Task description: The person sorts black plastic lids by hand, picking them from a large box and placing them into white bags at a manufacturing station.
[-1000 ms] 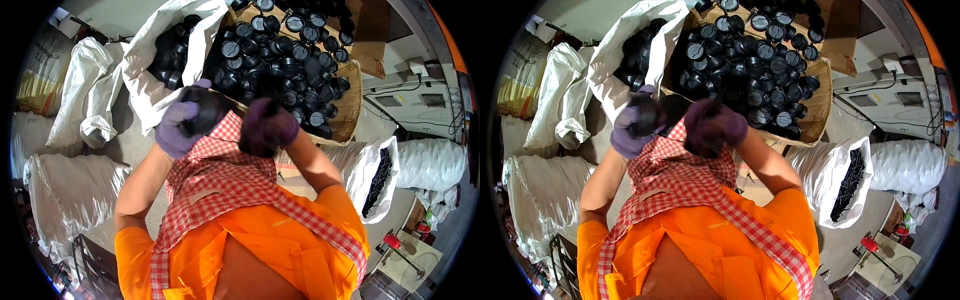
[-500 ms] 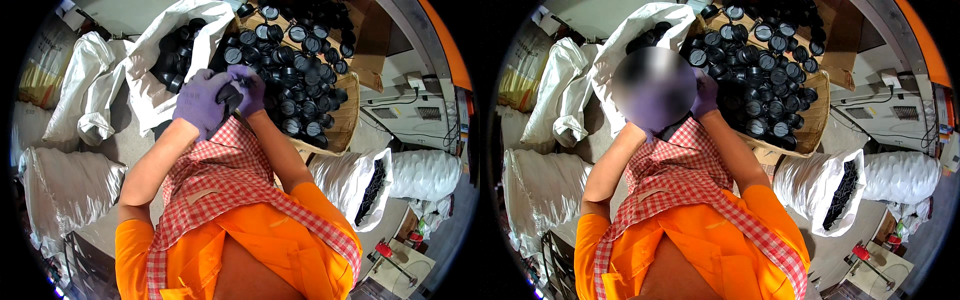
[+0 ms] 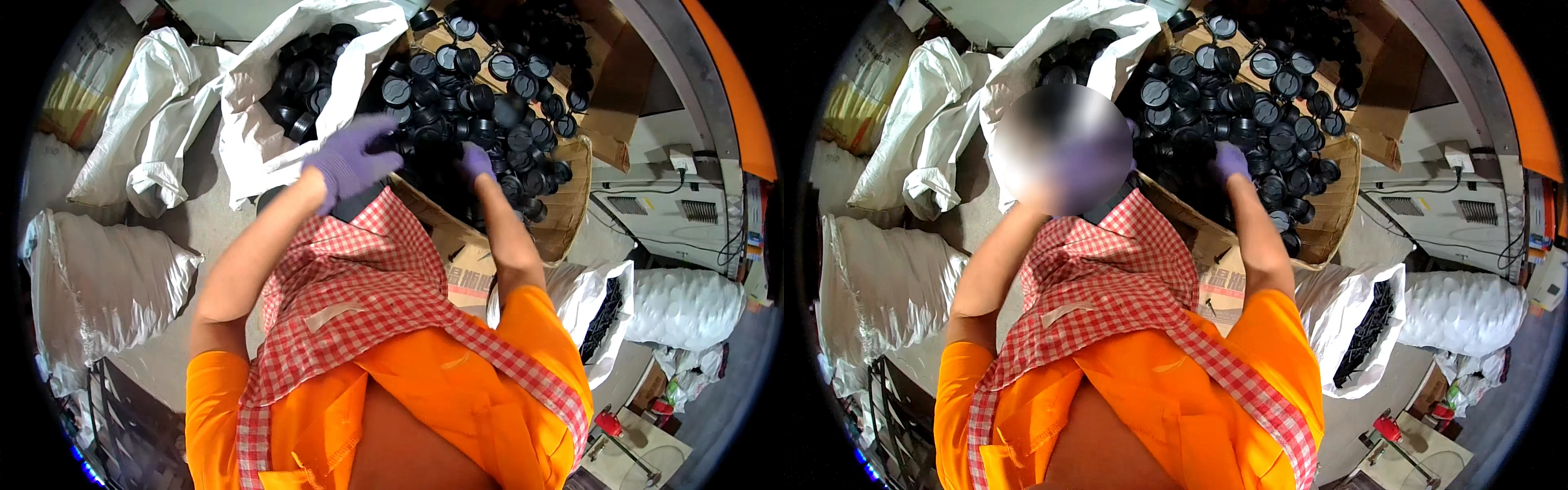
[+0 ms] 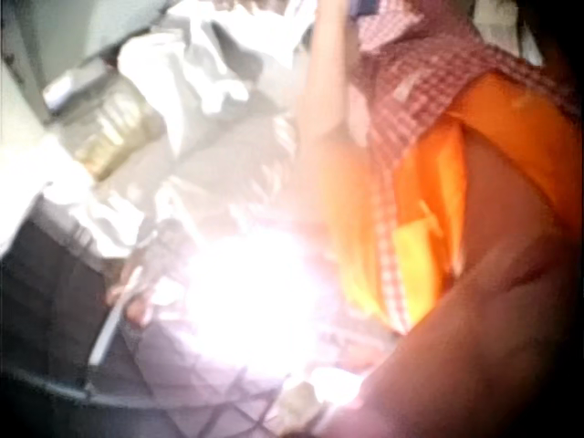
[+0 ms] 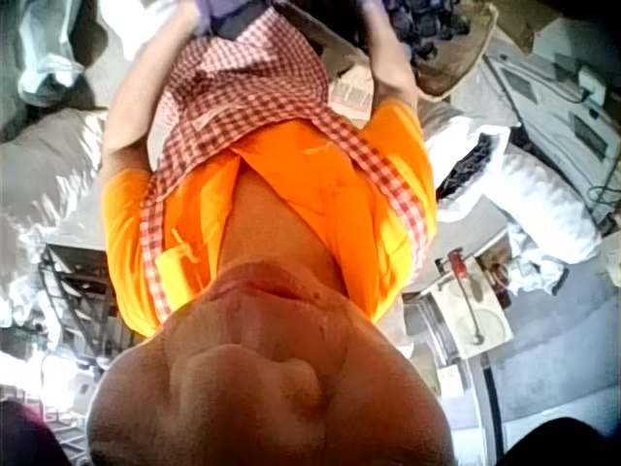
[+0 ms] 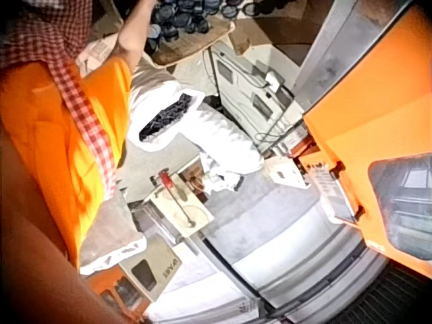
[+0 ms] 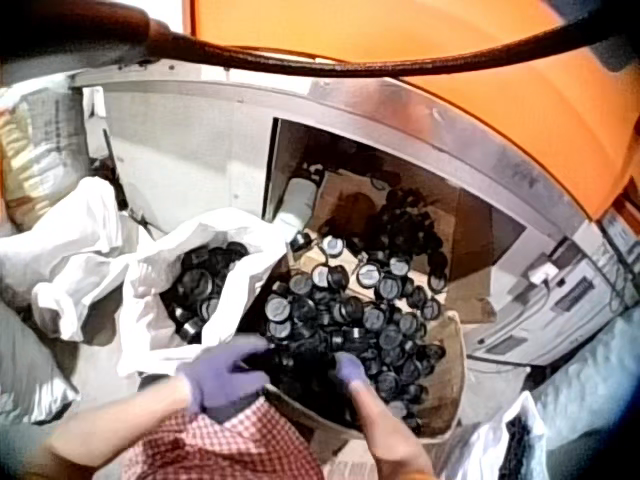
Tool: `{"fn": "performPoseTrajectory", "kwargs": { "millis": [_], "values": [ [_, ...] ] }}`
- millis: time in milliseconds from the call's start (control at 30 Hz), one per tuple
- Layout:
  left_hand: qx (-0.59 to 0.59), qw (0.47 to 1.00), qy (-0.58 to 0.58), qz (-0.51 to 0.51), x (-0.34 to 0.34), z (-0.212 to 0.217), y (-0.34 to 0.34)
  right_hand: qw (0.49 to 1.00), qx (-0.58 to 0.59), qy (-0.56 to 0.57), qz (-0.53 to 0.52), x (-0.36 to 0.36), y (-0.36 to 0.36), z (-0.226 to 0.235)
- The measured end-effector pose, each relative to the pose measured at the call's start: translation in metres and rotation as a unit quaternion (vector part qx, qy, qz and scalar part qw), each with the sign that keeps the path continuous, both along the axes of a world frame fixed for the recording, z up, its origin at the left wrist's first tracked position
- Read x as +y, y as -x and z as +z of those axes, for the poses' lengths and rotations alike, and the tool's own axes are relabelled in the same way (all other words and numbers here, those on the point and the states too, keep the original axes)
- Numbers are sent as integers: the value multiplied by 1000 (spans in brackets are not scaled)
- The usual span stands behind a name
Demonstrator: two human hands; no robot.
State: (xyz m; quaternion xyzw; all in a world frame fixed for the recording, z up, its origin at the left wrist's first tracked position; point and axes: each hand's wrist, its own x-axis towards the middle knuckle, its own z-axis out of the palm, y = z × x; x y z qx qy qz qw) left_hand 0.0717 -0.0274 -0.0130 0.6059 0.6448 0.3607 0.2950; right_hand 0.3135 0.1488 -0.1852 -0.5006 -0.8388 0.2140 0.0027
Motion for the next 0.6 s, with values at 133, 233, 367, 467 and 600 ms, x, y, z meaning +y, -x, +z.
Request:
{"fn": "performPoseTrajectory", "kwargs": {
  "millis": [133, 233, 367, 467, 600],
  "values": [
    [-291, 945, 143, 31, 0, -65, -29, 976, 184, -77, -92, -60, 6, 45],
    [-624, 753, 202, 55, 0, -54, -61, 894, 432, -8, -121, -112, 27, 80],
    [-572, 794, 172, 112, 22, -59, -62, 809, 567, 138, -66, -142, 49, 99],
    [-565, 799, 168, 115, 7, -52, -27, 779, 544, 234, -207, -116, 27, 115],
    [-515, 834, 185, -73, -10, -25, -11, 856, 516, -14, 37, -93, 17, 88]
  ]
}}
